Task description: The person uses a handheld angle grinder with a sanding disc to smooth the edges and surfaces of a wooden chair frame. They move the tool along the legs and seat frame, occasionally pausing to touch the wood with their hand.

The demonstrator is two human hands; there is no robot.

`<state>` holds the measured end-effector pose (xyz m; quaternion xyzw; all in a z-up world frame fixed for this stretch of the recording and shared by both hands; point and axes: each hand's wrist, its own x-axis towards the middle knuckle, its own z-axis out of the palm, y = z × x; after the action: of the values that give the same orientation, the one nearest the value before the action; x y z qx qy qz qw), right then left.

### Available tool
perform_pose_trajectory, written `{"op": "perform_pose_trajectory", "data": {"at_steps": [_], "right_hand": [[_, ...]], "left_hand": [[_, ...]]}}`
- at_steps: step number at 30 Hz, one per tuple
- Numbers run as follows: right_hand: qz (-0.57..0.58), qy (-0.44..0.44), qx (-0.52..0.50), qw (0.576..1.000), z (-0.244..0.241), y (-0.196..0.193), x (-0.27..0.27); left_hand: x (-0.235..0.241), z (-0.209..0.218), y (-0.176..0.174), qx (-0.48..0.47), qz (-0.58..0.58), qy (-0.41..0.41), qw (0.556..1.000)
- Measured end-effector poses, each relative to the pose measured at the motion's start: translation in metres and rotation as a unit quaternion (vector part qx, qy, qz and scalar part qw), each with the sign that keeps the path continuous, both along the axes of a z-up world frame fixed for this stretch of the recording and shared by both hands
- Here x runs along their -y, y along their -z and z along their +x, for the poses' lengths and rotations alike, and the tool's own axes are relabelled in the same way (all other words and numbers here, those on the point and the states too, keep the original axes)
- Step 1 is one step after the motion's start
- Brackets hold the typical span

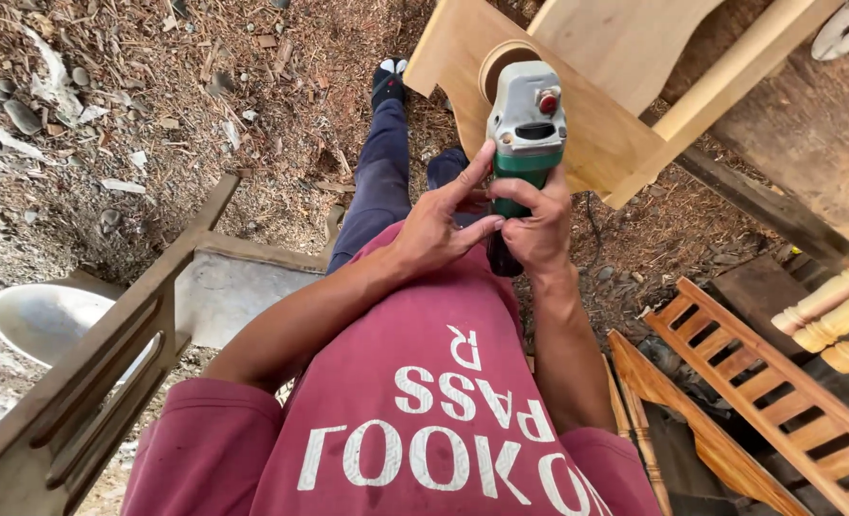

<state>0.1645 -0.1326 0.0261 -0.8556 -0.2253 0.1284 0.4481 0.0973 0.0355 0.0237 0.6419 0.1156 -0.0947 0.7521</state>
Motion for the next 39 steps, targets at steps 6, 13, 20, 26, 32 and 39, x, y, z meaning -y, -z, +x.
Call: {"op": "perform_pose_trajectory", "data": {"at_steps": [6, 13, 20, 26, 32, 39], "right_hand": [[-0.02, -0.011, -0.018, 1.0, 0.018, -0.002, -0.024], [-0.028, -0.028, -0.026, 0.999, 0.031, -0.006, -0.034], [-0.027, -0.036, -0.032, 0.998, 0.031, -0.004, -0.032], [-0.033, -0.031, -0.028, 0.999, 0.029, -0.004, -0.027], [-0.025, -0.029, -0.025, 0.999, 0.027, -0.008, -0.021], [-0.028, -0.022, -0.03, 0.999, 0.021, -0.006, -0.006]], "left_hand": [[-0.018, 0.011, 0.005, -0.001, -0.026, -0.019, 0.999], [-0.021, 0.012, 0.011, -0.013, -0.051, -0.045, 0.998], [-0.021, 0.013, 0.011, -0.012, -0.051, -0.053, 0.997], [-0.016, 0.012, 0.012, -0.007, -0.049, -0.048, 0.998], [-0.006, 0.01, 0.013, -0.003, -0.041, -0.046, 0.998], [0.007, 0.006, 0.014, -0.004, -0.034, -0.035, 0.999]]}}
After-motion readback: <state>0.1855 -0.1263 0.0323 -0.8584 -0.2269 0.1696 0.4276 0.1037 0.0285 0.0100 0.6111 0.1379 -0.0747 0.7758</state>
